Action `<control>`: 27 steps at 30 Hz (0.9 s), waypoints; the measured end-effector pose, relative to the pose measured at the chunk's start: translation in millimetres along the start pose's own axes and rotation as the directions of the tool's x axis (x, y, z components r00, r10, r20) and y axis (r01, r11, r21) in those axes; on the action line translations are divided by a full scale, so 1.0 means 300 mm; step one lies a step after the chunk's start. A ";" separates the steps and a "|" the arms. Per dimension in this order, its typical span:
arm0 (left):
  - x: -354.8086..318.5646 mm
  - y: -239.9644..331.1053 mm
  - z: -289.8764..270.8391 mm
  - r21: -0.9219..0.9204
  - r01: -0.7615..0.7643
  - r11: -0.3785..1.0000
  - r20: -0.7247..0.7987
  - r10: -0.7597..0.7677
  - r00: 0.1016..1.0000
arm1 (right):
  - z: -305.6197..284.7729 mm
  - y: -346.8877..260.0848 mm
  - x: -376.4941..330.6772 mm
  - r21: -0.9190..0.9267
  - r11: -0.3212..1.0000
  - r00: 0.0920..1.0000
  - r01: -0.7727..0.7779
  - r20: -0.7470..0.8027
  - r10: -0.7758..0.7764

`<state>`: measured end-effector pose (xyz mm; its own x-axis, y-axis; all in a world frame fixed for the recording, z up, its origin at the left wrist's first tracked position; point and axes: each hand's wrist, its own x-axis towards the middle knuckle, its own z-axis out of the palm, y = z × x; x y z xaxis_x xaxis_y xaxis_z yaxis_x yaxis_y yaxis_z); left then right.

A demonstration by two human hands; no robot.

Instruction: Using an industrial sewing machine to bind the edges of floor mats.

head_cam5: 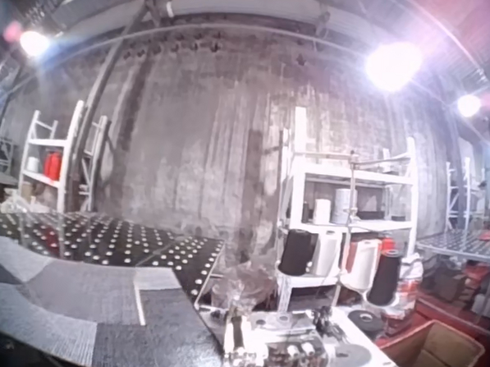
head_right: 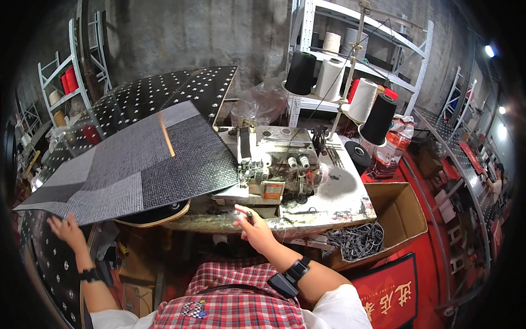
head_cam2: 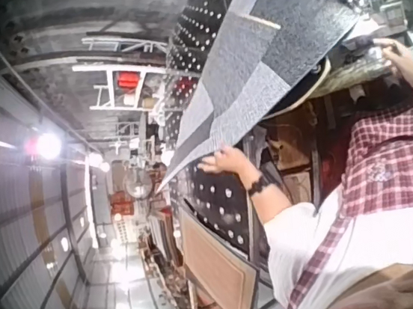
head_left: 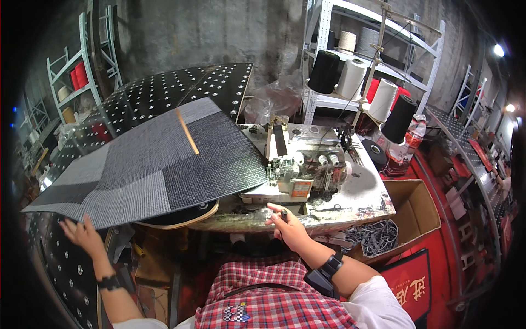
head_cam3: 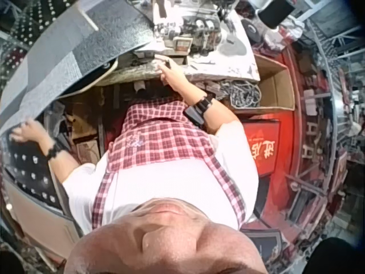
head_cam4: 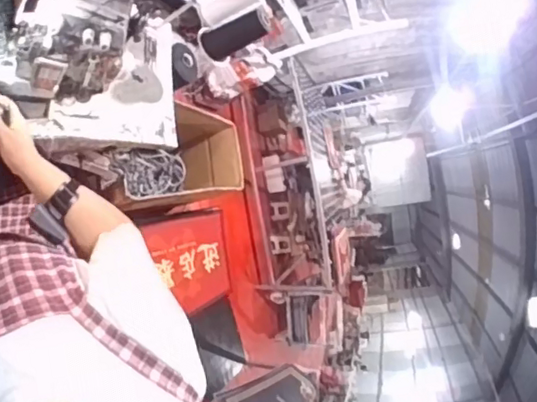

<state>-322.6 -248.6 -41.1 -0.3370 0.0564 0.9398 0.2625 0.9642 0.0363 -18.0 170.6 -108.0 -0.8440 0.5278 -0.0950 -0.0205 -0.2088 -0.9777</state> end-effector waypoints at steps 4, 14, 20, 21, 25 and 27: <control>0.121 0.053 -0.365 -0.071 -0.246 0.967 -0.232 0.223 0.947 | 0.076 -0.070 0.065 0.047 0.999 0.998 0.005 0.056 -0.008; 0.256 0.377 -0.722 -0.948 0.133 0.288 0.178 0.136 0.975 | 0.104 -0.032 0.141 0.267 0.956 0.992 -0.122 0.002 0.126; 0.427 0.607 -0.593 -0.792 -0.163 0.589 0.140 0.435 0.890 | 0.062 0.005 0.110 0.085 0.996 0.998 0.000 -0.067 0.005; 0.438 0.574 -0.576 -0.856 0.103 0.507 0.391 0.504 0.770 | 0.077 -0.002 0.096 0.209 0.971 0.990 -0.115 -0.060 0.130; 0.438 0.372 -0.499 -0.725 0.533 0.437 0.682 0.569 0.460 | 0.036 0.073 0.082 0.274 0.962 0.998 -0.020 -0.049 0.034; 0.396 0.150 -0.485 -0.698 0.420 0.580 0.662 0.298 0.688 | 0.048 0.082 0.062 0.283 0.959 0.999 -0.003 -0.049 0.018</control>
<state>-219.4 -236.0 121.8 -0.7520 0.4978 0.4321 0.6416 0.4024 0.6530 -41.9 163.5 -131.2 -0.8171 0.5635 -0.1216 -0.1681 -0.4347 -0.8847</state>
